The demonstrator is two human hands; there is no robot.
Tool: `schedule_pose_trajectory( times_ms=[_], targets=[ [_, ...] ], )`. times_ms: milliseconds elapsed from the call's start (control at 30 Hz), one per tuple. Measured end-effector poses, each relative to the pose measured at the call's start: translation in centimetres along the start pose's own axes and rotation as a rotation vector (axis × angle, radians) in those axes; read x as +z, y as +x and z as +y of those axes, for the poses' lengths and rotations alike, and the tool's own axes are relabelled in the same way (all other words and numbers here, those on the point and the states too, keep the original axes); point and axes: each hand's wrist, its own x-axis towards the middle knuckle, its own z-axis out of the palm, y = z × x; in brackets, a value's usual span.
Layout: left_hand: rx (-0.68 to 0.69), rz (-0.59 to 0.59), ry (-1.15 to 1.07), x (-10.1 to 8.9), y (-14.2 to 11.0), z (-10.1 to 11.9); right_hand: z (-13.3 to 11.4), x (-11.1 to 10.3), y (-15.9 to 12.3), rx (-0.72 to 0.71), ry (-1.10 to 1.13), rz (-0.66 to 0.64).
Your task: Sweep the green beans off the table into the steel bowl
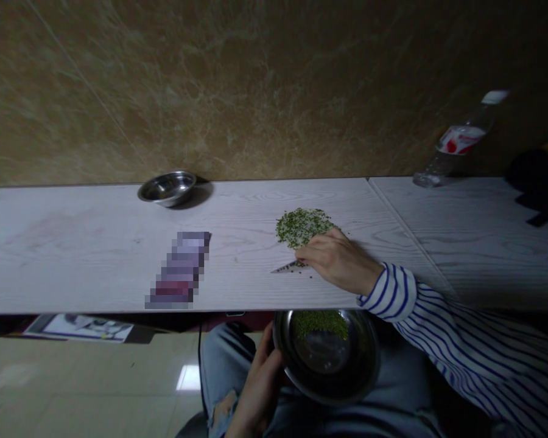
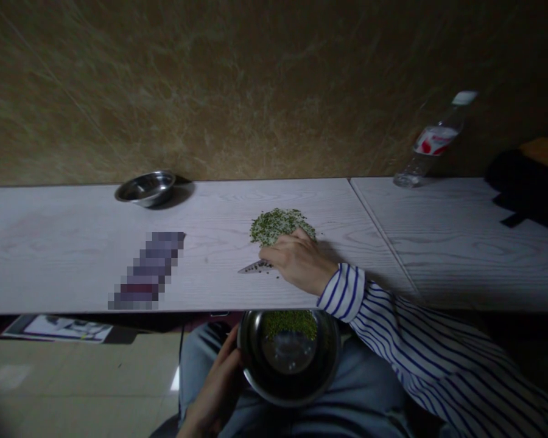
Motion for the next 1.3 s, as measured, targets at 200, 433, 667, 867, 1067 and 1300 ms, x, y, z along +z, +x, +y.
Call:
schedule_pose_trajectory(
  times_ms=[200, 433, 667, 867, 1067, 1300],
  targets=[
    [0.011, 0.005, 0.020, 0.2, 0.0, 0.1, 0.4, -1.0, -1.9, -0.075, 0.045, 0.028],
    [0.006, -0.039, 0.064, 0.5, -0.2, 0.5, 1.1, -1.4, -3.7, 0.006, 0.001, 0.100],
    [0.015, -0.021, 0.025, 0.2, 0.1, 0.0, 0.4, -0.9, -3.8, 0.060, -0.024, 0.101],
    [-0.026, -0.036, 0.048, -0.5, 0.5, -0.1, 0.3, -1.1, -5.1, 0.040, -0.003, 0.106],
    [-0.006, -0.053, 0.049, -0.4, 0.5, -0.2, 0.5, -0.8, -5.1, 0.105, -0.027, 0.140],
    [0.031, -0.021, 0.053, 0.5, 0.0, 0.1, 0.4, -0.9, -6.4, 0.080, -0.014, 0.131]
  ],
)
